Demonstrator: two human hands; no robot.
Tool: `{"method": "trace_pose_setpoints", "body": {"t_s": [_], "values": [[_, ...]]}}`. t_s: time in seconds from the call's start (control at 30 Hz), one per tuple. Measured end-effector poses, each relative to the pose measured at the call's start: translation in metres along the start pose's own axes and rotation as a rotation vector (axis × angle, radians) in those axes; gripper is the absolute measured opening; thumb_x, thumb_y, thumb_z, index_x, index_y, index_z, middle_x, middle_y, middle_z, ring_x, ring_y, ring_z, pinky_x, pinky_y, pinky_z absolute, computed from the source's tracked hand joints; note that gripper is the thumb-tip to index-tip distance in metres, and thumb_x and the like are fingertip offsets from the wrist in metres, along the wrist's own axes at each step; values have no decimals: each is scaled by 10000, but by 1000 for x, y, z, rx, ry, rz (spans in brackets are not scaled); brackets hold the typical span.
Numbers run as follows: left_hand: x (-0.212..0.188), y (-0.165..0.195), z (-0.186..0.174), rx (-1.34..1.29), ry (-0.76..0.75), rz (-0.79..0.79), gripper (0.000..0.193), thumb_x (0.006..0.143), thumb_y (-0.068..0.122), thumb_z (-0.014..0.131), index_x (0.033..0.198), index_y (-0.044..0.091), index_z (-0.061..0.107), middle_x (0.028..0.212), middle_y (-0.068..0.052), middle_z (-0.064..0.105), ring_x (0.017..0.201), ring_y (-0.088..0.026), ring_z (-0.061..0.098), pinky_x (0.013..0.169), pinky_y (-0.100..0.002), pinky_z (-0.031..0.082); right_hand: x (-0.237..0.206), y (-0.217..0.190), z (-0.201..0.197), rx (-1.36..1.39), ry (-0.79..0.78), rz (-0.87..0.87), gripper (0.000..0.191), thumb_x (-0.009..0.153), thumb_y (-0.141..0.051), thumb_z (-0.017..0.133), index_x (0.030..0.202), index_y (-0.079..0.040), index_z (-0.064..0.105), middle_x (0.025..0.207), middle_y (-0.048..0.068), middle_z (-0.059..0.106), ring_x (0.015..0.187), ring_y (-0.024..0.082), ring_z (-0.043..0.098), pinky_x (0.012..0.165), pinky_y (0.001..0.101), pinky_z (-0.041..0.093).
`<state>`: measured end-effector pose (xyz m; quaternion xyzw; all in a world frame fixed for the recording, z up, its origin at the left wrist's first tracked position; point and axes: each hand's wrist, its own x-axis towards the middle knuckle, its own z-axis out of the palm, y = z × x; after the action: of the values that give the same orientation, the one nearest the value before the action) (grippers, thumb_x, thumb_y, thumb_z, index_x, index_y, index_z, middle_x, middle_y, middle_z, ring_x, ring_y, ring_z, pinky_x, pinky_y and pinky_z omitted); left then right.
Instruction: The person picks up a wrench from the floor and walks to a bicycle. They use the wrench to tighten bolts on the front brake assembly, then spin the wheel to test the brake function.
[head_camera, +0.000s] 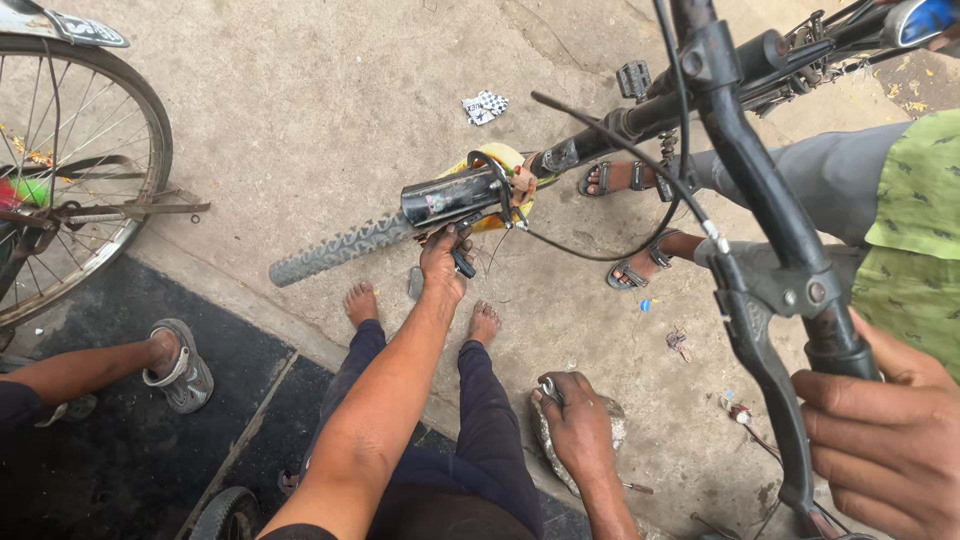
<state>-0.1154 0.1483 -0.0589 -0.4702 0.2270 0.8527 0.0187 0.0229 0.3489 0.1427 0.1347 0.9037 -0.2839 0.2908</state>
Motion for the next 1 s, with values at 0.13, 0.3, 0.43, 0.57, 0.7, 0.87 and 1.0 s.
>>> {"method": "trace_pose_setpoints", "body": {"t_s": [0.13, 0.3, 0.43, 0.57, 0.7, 0.87, 1.0], "values": [[10, -2, -3, 21, 68, 33, 254, 880, 121, 725, 1122, 152, 650, 937, -45, 748, 676, -163, 645, 528, -308, 446, 2, 11, 13, 10, -20, -9, 250, 866, -252, 731, 1073, -112, 733, 1025, 105, 706, 935, 329, 694, 810, 432, 531], [15, -10, -16, 157, 120, 120, 338, 828, 43, 794, 1141, 79, 673, 955, -55, 753, 677, -207, 688, 503, -317, 444, 7, 24, 23, 7, -17, -56, 277, 864, -265, 732, 1087, -101, 719, 1028, 117, 707, 931, 344, 693, 799, 444, 533], [12, -12, -18, 200, 129, 109, 351, 831, 77, 811, 1154, 95, 675, 972, -43, 746, 693, -204, 704, 488, -306, 446, 11, 25, 26, 32, 5, -97, 270, 869, -267, 734, 1075, -93, 719, 1018, 125, 704, 917, 357, 690, 779, 461, 533], [3, -15, -8, 231, 118, 63, 357, 829, 68, 813, 1152, 92, 663, 970, -51, 736, 690, -212, 698, 480, -312, 434, 18, 21, 32, 50, 5, -103, 266, 863, -253, 730, 1071, -87, 714, 1001, 135, 689, 901, 370, 681, 770, 480, 522], [-6, -22, 5, 285, 54, 86, 289, 872, 83, 770, 1145, 82, 677, 980, -50, 736, 709, -196, 692, 499, -298, 454, 40, 11, 40, 166, 10, -108, 292, 863, -246, 737, 1080, -53, 702, 969, 174, 690, 890, 387, 679, 792, 485, 515], [-12, -31, 18, 375, 29, 120, 213, 892, 64, 741, 1099, 81, 692, 984, -30, 727, 704, -189, 675, 521, -291, 466, 95, -20, 48, 417, 48, -57, 277, 865, -250, 756, 1005, -14, 720, 902, 196, 718, 877, 373, 682, 801, 444, 501], [-19, -34, 24, 343, 1, 101, 206, 890, 60, 742, 1093, 77, 711, 939, -35, 712, 703, -177, 648, 529, -303, 488, 134, -48, 51, 592, -37, 254, 203, 853, -267, 753, 968, -101, 763, 855, 75, 760, 807, 217, 672, 776, 376, 455]]}}
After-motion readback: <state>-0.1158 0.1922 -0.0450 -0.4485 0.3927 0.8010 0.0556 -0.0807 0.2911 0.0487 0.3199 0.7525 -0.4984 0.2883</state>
